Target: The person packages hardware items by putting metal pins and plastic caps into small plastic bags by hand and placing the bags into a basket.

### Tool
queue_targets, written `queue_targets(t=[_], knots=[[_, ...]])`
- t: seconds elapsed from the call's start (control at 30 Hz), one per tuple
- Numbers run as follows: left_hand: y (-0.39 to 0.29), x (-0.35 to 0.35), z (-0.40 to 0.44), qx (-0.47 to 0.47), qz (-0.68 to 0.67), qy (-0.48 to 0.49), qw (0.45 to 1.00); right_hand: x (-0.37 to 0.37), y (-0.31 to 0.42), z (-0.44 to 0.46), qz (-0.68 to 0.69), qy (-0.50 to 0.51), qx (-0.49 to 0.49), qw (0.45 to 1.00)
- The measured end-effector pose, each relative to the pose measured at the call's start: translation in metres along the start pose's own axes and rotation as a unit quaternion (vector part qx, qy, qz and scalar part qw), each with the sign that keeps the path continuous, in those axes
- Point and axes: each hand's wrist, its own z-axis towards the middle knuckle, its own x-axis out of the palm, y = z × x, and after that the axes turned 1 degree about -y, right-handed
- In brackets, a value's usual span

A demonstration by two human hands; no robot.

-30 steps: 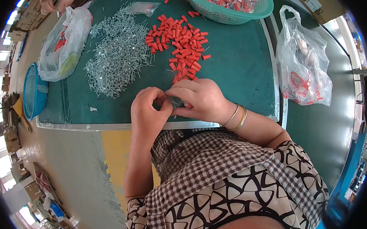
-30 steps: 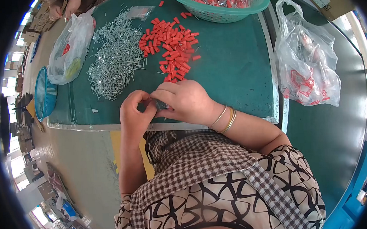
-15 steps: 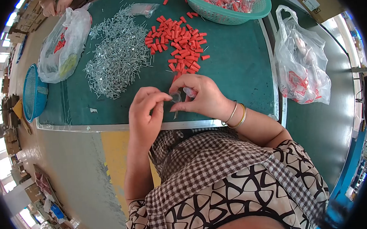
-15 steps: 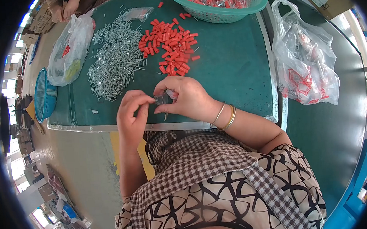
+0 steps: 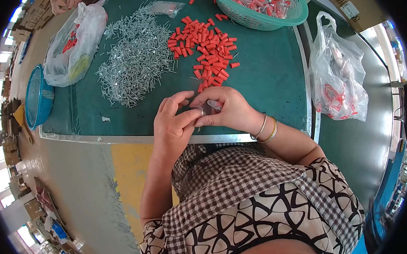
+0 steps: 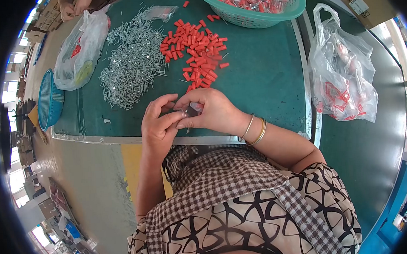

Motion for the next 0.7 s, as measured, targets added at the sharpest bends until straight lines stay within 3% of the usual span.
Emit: queue_targets(t=[0.1, 0.2, 0.23, 0.33, 0.53, 0.7], knots=[[-0.001, 0.0, 0.001, -0.041, -0.086, 0.007, 0.995, 0.0, 0.0, 0.0, 0.043, -0.017, 0.012, 0.999], [-0.005, -0.01, 0.004, -0.14, -0.184, -0.007, 0.973, -0.001, -0.002, 0.0, 0.07, -0.037, 0.016, 0.997], [0.001, -0.009, 0.005, -0.146, -0.193, -0.063, 0.968, -0.001, -0.003, 0.001, 0.079, -0.041, 0.014, 0.996], [0.023, -0.02, 0.012, -0.281, -0.006, -0.075, 0.957, 0.002, -0.003, 0.001, 0.108, -0.059, -0.005, 0.992], [0.057, -0.007, 0.036, -0.178, 0.313, -0.002, 0.933, -0.002, 0.008, -0.001, 0.036, -0.041, 0.017, 0.998], [0.06, -0.006, 0.044, -0.102, 0.374, 0.068, 0.919, -0.003, 0.006, -0.001, 0.038, -0.05, -0.003, 0.998]])
